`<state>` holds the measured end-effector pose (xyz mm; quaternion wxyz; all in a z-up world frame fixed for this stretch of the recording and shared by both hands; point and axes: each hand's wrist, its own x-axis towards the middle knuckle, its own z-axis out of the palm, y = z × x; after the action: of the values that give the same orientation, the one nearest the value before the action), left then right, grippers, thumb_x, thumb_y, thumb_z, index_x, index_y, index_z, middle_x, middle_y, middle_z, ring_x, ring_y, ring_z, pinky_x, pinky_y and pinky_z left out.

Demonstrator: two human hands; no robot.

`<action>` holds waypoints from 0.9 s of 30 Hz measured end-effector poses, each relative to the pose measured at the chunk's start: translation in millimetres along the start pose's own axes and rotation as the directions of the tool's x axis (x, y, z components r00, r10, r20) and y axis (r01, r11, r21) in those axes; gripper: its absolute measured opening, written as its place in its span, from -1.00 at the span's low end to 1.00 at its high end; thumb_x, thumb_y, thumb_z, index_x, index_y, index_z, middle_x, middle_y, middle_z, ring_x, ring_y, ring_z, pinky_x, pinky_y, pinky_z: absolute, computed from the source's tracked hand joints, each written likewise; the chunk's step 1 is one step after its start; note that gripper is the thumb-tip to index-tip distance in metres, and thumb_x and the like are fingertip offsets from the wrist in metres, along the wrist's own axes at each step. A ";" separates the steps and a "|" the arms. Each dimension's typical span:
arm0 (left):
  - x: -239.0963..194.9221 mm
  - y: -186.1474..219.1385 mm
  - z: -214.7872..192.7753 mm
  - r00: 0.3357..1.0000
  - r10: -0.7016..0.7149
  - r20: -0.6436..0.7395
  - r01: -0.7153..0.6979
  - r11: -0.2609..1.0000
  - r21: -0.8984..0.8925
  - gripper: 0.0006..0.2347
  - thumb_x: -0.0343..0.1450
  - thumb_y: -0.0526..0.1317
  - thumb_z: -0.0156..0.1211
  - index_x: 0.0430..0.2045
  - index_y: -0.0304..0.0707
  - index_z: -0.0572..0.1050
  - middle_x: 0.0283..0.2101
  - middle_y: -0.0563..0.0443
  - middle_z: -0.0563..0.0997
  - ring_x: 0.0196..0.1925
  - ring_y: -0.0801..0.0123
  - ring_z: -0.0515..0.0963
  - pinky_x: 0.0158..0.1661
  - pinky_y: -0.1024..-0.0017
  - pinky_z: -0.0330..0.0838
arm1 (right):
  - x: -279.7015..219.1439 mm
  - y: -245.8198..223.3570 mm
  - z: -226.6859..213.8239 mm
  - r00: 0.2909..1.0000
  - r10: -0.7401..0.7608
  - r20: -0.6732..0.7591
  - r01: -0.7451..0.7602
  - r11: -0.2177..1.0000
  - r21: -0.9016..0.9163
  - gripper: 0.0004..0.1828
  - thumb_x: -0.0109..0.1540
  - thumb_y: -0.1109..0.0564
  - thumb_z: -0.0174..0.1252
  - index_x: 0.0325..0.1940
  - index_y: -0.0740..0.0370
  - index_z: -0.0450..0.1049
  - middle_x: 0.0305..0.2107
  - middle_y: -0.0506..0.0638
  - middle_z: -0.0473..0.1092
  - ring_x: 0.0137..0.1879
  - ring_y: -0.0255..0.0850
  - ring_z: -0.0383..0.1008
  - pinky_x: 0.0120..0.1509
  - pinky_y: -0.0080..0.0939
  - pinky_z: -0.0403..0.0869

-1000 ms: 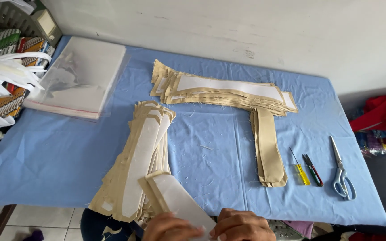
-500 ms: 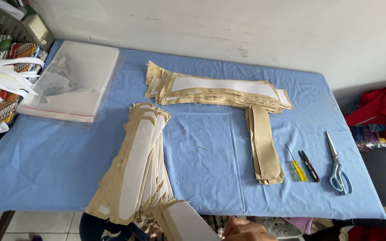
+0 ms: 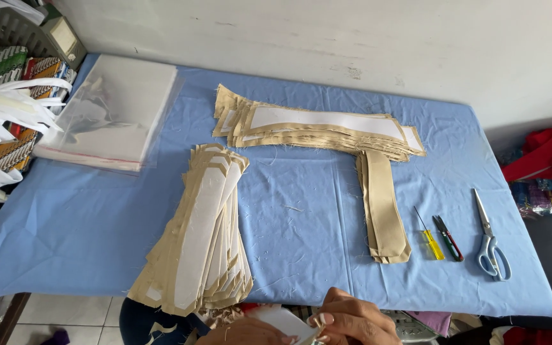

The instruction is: The person is separating individual pre-cut fabric pieces from a large stack and organizing them into a new pile on a work table.

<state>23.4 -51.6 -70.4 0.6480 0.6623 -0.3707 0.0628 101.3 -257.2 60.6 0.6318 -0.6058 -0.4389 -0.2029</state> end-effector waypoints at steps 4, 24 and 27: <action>-14.5 -19.4 -7.7 0.981 -0.106 0.162 0.131 0.980 -0.153 -0.52 0.66 0.08 -0.36 0.21 -0.31 0.40 0.21 -0.22 0.52 0.27 0.02 0.54 0.27 0.07 0.42 | 11.5 -0.8 29.1 0.948 -0.035 -0.317 0.005 0.996 -0.094 -0.89 0.20 0.20 0.21 -0.39 0.31 0.53 -0.66 0.00 0.41 -0.70 -0.35 0.18 -0.55 -0.40 0.16; 51.2 88.4 -3.7 0.821 -0.370 -0.434 0.463 0.877 0.128 -0.77 0.40 -0.32 0.15 -0.27 0.01 0.76 -0.26 0.22 0.79 -0.14 0.46 0.80 0.05 0.41 0.56 | 1.5 -0.5 9.1 0.879 0.471 0.067 -0.475 0.863 0.170 -0.84 0.32 0.11 0.16 -0.30 0.23 0.53 -0.48 -0.03 0.42 -0.38 -0.25 0.37 -0.28 -0.29 0.38; 38.2 71.6 -3.2 0.863 -0.343 -0.372 0.379 0.925 0.027 -0.74 0.51 -0.08 0.06 -0.14 -0.08 0.71 -0.11 0.08 0.77 0.00 0.34 0.77 0.13 0.27 0.46 | -1.4 0.2 12.7 0.860 0.510 0.031 -0.506 0.843 0.183 -0.83 0.31 0.12 0.16 -0.32 0.23 0.52 -0.48 -0.03 0.42 -0.36 -0.24 0.37 -0.27 -0.29 0.36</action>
<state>11.1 -56.1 9.7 0.6716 0.7282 -0.1112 0.0791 96.8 -245.5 57.8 0.7204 -0.6372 -0.2737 0.0074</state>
